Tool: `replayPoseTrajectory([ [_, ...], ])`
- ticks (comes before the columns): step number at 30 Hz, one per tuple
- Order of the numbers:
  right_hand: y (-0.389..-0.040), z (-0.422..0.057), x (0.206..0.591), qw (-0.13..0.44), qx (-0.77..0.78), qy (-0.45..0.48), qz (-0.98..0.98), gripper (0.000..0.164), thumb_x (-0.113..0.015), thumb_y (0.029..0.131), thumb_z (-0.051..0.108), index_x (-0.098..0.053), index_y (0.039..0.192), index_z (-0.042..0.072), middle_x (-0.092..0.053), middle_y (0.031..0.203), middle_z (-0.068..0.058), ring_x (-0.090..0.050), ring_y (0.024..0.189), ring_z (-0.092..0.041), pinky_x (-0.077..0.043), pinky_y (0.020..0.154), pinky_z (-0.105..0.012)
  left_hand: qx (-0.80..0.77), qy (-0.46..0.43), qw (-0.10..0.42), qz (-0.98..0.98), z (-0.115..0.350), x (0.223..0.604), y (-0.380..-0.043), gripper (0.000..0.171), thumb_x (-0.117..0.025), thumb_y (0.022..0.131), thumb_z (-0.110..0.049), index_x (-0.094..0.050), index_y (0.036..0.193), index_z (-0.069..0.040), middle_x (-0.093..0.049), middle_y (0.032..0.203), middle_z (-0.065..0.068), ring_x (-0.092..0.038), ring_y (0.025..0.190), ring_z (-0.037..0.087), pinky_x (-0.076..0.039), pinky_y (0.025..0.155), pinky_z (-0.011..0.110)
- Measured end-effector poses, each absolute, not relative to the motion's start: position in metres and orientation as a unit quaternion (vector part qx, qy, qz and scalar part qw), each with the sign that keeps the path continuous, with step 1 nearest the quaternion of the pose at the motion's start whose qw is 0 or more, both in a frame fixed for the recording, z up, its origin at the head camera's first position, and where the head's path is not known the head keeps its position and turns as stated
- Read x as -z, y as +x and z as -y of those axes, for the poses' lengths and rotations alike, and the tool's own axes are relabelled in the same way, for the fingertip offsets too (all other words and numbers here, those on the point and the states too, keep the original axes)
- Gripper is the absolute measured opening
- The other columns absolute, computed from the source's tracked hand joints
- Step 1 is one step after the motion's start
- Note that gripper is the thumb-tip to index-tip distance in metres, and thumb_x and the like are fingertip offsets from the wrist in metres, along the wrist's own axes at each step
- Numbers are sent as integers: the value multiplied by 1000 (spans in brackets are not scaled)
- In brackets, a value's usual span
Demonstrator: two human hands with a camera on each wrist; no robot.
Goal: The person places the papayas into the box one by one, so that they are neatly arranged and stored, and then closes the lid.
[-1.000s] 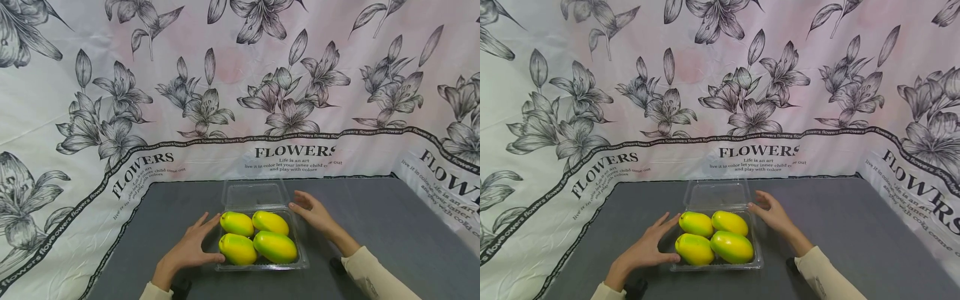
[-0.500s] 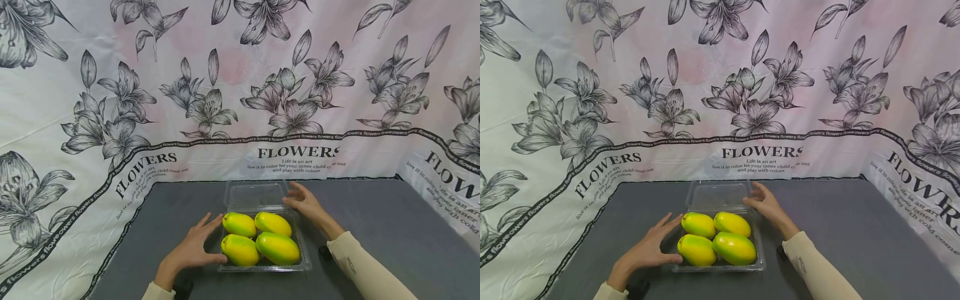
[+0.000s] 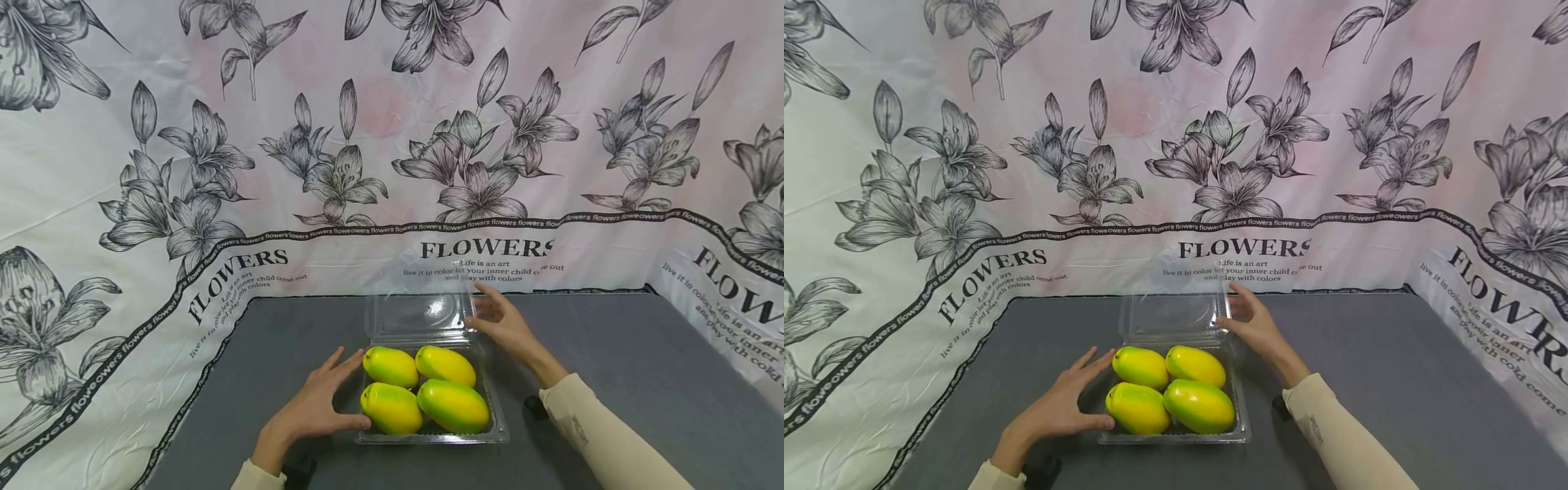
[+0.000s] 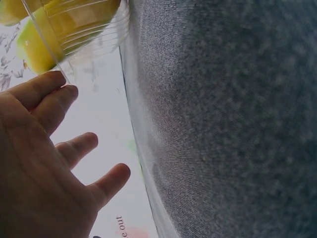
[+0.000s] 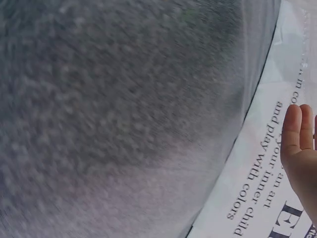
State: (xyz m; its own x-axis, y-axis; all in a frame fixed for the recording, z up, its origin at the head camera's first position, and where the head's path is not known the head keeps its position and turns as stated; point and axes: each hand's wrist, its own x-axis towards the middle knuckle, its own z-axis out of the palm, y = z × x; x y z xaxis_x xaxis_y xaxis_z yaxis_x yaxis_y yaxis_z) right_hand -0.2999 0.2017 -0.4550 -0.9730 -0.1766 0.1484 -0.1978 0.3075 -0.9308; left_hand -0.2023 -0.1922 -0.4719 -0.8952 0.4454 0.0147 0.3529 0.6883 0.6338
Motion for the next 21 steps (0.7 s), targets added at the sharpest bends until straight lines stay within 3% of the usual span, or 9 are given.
replayPoseTrajectory([
  [8,-296,-207,442,37,-564,150,811,86,-79,91,21,-30,162,29,-53,146,-19,-53,130,-39,-48,104,-57,-325,216,68,-918,192,473,-203,108,-80,77,-64,-25,163,-31,-21,171,3,-7,159,41,-20,106,86],
  [21,-288,-214,419,53,-558,193,805,90,-79,90,16,-27,163,26,-55,142,-20,-55,127,-34,-46,106,-52,-325,220,64,-918,192,473,-203,108,-80,77,-64,-25,163,-32,-23,171,2,-7,159,41,-21,105,86],
])
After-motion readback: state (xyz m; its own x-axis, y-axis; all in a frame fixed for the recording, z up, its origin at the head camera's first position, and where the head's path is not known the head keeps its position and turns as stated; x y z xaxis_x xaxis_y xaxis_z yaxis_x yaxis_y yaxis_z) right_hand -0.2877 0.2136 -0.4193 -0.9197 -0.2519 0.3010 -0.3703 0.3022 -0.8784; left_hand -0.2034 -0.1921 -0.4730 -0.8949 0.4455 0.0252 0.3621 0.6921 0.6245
